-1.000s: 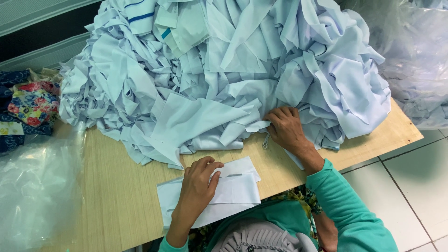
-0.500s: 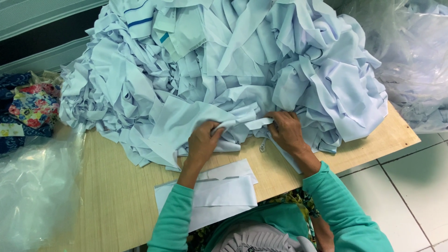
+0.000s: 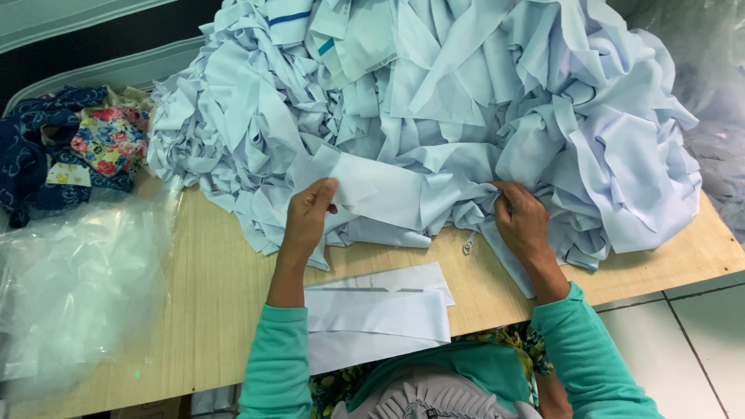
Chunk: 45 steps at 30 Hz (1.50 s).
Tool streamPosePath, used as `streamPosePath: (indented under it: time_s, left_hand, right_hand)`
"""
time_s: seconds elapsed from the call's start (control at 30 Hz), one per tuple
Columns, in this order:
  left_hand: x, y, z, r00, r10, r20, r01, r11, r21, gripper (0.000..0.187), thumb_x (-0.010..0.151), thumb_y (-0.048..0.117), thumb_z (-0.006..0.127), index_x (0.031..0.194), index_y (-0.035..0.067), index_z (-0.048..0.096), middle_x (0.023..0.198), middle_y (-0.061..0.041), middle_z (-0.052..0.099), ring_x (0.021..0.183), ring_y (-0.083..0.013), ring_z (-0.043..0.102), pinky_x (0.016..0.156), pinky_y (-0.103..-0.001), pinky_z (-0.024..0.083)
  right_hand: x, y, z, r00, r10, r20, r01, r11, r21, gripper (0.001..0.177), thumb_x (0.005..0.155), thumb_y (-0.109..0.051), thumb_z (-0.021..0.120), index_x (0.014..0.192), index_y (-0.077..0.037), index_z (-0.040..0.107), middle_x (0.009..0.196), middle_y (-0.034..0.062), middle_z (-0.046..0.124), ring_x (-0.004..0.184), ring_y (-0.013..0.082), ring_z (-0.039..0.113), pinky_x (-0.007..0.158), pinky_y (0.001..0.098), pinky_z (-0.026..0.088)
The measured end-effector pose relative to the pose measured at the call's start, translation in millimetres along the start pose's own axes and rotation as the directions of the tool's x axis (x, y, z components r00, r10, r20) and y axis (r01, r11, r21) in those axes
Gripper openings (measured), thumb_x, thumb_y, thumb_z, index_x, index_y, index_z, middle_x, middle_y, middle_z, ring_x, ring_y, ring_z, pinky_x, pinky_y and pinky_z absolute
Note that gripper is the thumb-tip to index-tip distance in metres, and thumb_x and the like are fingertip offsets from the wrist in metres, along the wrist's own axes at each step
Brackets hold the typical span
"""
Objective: The person picks up pieces of white fabric from a large pile, folds them into small rectangular shapes, and places them into a cardboard box.
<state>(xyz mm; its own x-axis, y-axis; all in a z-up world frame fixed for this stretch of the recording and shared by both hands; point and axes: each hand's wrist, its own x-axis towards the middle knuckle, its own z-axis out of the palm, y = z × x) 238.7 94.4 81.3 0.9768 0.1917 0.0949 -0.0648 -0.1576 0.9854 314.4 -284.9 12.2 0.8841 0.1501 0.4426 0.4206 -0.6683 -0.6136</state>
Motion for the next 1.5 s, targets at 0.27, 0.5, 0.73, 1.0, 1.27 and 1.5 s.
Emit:
streamPosePath:
  time_s: [0.27,0.5,0.73,1.0,1.27,1.5]
  left_hand:
    - [-2,26,-30,0.972,-0.009,-0.234,-0.049,0.970,-0.240,0.029,0.109,0.030,0.058,0.114,0.003,0.069,0.094,-0.010,0.075,0.081,-0.0141,0.073,0.075,-0.029,0.063]
    - [-5,-1,-42,0.966,-0.016,-0.259,-0.023,0.989,-0.145,0.018,0.104,0.019,0.066,0.109,0.002,0.067,0.087,-0.008,0.072,0.073,-0.0114,0.067,0.058,-0.022,0.057]
    - [-20,6,-54,0.966,-0.058,-0.252,0.029,0.993,-0.116,0.023,0.101,0.011,0.067,0.121,0.000,0.066,0.092,-0.009,0.069,0.079,-0.0138,0.067,0.049,-0.019,0.051]
    - [-44,0,-76,0.914,-0.032,-0.405,0.181,0.925,0.335,0.044,0.099,0.019,0.069,0.141,0.009,0.058,0.120,-0.018,0.068,0.112,-0.0288,0.065,0.084,-0.043,0.055]
    - [-61,44,-33,0.955,0.185,0.233,-0.275,0.845,0.459,0.041,0.090,0.014,0.076,0.128,0.028,0.069,0.155,-0.004,0.053,0.154,-0.0438,0.024,0.118,-0.072,0.005]
    - [-77,46,-45,0.936,0.075,0.343,-0.152,0.967,0.205,0.007,0.094,0.012,0.072,0.098,0.017,0.070,0.092,0.000,0.078,0.109,-0.0240,0.074,0.125,-0.058,0.020]
  right_hand:
    - [-1,-19,-4,0.947,-0.299,-0.117,0.294,0.954,-0.059,0.037,0.089,-0.008,0.055,0.114,-0.023,0.078,0.108,0.0036,0.064,0.103,0.0269,0.062,0.090,0.0383,0.046]
    - [-6,-31,17,0.868,-0.485,-0.105,0.462,0.867,-0.185,0.035,0.087,-0.012,0.062,0.114,-0.028,0.078,0.104,-0.0034,0.064,0.098,0.0175,0.058,0.095,0.0351,0.043]
    - [12,-109,59,0.845,-0.528,0.089,0.532,0.810,-0.248,0.017,0.092,-0.031,0.074,0.106,-0.022,0.075,0.092,0.0007,0.063,0.089,0.0201,0.056,0.084,0.0379,0.042]
    - [26,-133,118,0.895,-0.353,0.274,0.381,0.923,-0.055,0.023,0.086,-0.024,0.083,0.102,-0.012,0.073,0.099,0.0089,0.066,0.103,0.0306,0.062,0.089,0.0494,0.046]
    - [13,-214,38,0.773,-0.418,0.477,0.134,0.843,0.521,0.016,0.098,-0.003,0.066,0.112,-0.010,0.072,0.101,0.0113,0.078,0.104,0.0329,0.074,0.091,0.0450,0.057]
    - [6,-217,-14,0.847,-0.310,0.432,-0.034,0.780,0.625,0.014,0.097,-0.001,0.067,0.107,-0.005,0.075,0.098,0.0104,0.079,0.102,0.0217,0.075,0.092,0.0370,0.057]
